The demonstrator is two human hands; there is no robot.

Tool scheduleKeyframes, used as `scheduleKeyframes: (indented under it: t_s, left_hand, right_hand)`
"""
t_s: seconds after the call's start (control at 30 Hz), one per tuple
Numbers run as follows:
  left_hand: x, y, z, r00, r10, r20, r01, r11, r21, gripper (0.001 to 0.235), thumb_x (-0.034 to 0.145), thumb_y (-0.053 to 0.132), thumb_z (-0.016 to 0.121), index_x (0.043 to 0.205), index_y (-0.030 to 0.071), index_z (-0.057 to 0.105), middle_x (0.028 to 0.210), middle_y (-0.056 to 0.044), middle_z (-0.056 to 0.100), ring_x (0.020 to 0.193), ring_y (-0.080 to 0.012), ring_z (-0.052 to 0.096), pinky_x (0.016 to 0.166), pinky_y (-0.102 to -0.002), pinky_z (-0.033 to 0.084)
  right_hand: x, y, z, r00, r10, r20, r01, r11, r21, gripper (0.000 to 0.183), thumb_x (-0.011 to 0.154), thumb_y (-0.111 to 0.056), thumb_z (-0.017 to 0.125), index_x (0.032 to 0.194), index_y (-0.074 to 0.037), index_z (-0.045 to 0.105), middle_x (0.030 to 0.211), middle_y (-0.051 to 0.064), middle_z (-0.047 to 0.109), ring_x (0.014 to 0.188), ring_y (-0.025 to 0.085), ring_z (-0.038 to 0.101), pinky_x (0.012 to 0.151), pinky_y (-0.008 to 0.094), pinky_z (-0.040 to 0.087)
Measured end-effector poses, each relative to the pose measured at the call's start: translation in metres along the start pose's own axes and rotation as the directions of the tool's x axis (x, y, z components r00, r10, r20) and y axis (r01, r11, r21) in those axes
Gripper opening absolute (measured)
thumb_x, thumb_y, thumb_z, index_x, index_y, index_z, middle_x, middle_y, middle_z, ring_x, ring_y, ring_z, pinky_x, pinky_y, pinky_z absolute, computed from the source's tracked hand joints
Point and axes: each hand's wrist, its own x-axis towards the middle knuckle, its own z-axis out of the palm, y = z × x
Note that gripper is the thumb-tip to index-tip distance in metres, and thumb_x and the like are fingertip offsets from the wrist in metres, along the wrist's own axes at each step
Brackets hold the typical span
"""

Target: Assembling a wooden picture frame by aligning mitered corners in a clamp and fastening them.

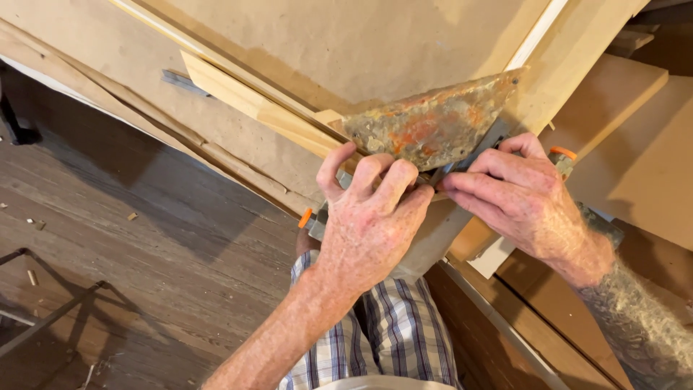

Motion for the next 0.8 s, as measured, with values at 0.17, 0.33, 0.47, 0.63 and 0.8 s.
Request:
scheduleKeyframes:
  t_s: [0.17, 0.33, 0.47, 0.63, 0.8]
  left_hand:
    - [0.001, 0.002, 0.000, 1.000, -0.009, 0.007, 0.009, 1.000, 0.021, 0.022, 0.092, 0.003, 0.079, 0.084, 0.016, 0.064, 0.100, 0.003, 0.048, 0.098, -0.0181, 0.053, 0.106, -0.049, 0.034]
    - [0.000, 0.001, 0.000, 1.000, -0.008, 0.002, 0.008, 1.000, 0.023, 0.021, 0.094, 0.004, 0.076, 0.083, 0.015, 0.062, 0.100, 0.003, 0.049, 0.099, -0.0182, 0.053, 0.106, -0.048, 0.033]
    - [-0.001, 0.006, 0.001, 1.000, -0.024, 0.015, 0.024, 0.999, 0.026, 0.023, 0.096, 0.007, 0.074, 0.080, 0.014, 0.059, 0.098, 0.002, 0.049, 0.101, -0.0192, 0.053, 0.108, -0.049, 0.033]
    - [-0.006, 0.006, 0.005, 0.999, -0.041, 0.003, 0.041, 0.999, 0.011, 0.021, 0.086, 0.000, 0.079, 0.081, 0.014, 0.065, 0.100, 0.001, 0.052, 0.102, -0.0212, 0.052, 0.107, -0.051, 0.032]
    - [-0.022, 0.007, 0.023, 0.998, -0.055, 0.043, 0.053, 0.997, 0.056, 0.013, 0.084, 0.018, 0.090, 0.089, 0.020, 0.078, 0.106, 0.003, 0.056, 0.109, -0.0195, 0.052, 0.111, -0.054, 0.030]
  right_hand:
    - [0.000, 0.000, 0.001, 1.000, 0.005, 0.003, -0.005, 1.000, 0.017, 0.017, 0.094, -0.011, 0.079, 0.108, -0.003, 0.075, 0.095, 0.006, 0.073, 0.080, 0.015, 0.064, 0.086, 0.037, 0.042]
    - [0.005, -0.002, -0.002, 1.000, -0.005, -0.001, 0.005, 1.000, 0.024, 0.014, 0.096, -0.011, 0.075, 0.106, -0.001, 0.073, 0.093, 0.005, 0.069, 0.078, 0.015, 0.062, 0.085, 0.037, 0.042]
    - [0.002, -0.001, -0.006, 0.999, -0.033, 0.039, 0.033, 0.999, 0.001, 0.022, 0.093, -0.012, 0.078, 0.111, -0.001, 0.075, 0.093, 0.008, 0.071, 0.079, 0.015, 0.064, 0.085, 0.037, 0.046]
    - [0.004, 0.016, -0.050, 0.985, 0.154, -0.081, -0.155, 0.988, -0.009, 0.010, 0.100, -0.009, 0.072, 0.105, -0.001, 0.076, 0.082, 0.011, 0.070, 0.068, 0.017, 0.063, 0.063, 0.031, 0.053]
    - [0.111, 0.014, -0.061, 0.942, 0.311, -0.126, -0.315, 0.949, -0.018, 0.020, 0.111, 0.005, 0.072, 0.129, 0.013, 0.070, 0.116, 0.026, 0.068, 0.100, 0.031, 0.065, 0.087, 0.037, 0.057]
